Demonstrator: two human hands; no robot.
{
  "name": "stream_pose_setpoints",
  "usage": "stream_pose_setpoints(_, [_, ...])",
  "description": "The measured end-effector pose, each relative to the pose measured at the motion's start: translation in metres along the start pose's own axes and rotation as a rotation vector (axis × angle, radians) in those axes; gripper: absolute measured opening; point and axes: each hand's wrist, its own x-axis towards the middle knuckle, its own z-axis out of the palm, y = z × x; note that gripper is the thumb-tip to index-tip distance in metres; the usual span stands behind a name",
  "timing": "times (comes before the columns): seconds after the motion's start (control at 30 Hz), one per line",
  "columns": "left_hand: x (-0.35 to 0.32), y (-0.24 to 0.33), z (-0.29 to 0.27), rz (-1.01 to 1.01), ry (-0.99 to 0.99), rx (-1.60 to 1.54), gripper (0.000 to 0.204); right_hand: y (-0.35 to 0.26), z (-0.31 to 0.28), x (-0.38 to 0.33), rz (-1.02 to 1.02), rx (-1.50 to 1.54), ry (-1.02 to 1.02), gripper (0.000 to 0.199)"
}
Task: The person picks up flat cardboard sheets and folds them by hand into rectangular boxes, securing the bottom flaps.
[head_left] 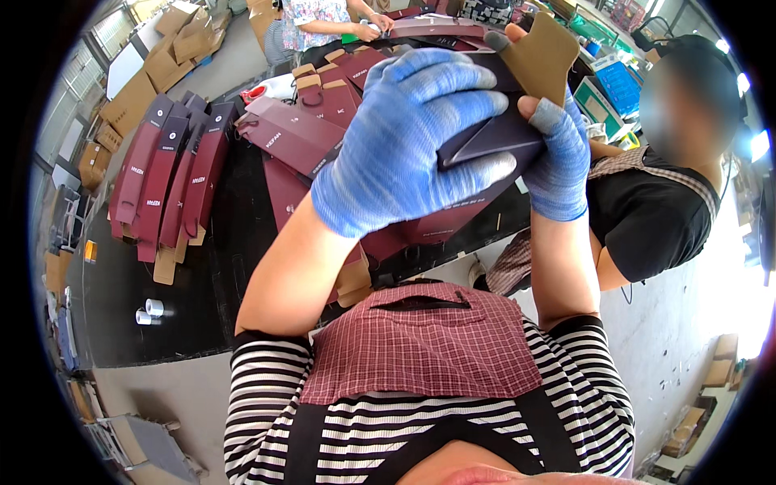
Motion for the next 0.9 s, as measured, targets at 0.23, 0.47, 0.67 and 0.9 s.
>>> stream_pose_setpoints(0.23, [0.008, 0.002, 0.005, -0.011, -0.010, -0.086, 0.049, -0.016, 0.003, -0.006, 0.033, 0.005, 0.111, 0.068])
stream_pose_setpoints(0.47, [0.006, -0.010, -0.001, 0.015, -0.027, -0.136, 0.052, -0.028, 0.014, 0.010, 0.073, 0.021, 0.068, 0.090])
stream_pose_setpoints(0.67, [0.003, 0.005, 0.003, -0.015, -0.015, -0.127, 0.055, -0.060, 0.020, 0.004, 0.182, -0.373, 0.008, 0.046])
stream_pose_setpoints(0.9, [0.003, 0.023, 0.012, -0.029, -0.041, -0.172, 0.056, -0.091, 0.025, -0.004, 0.381, -0.539, 0.001, 0.038])
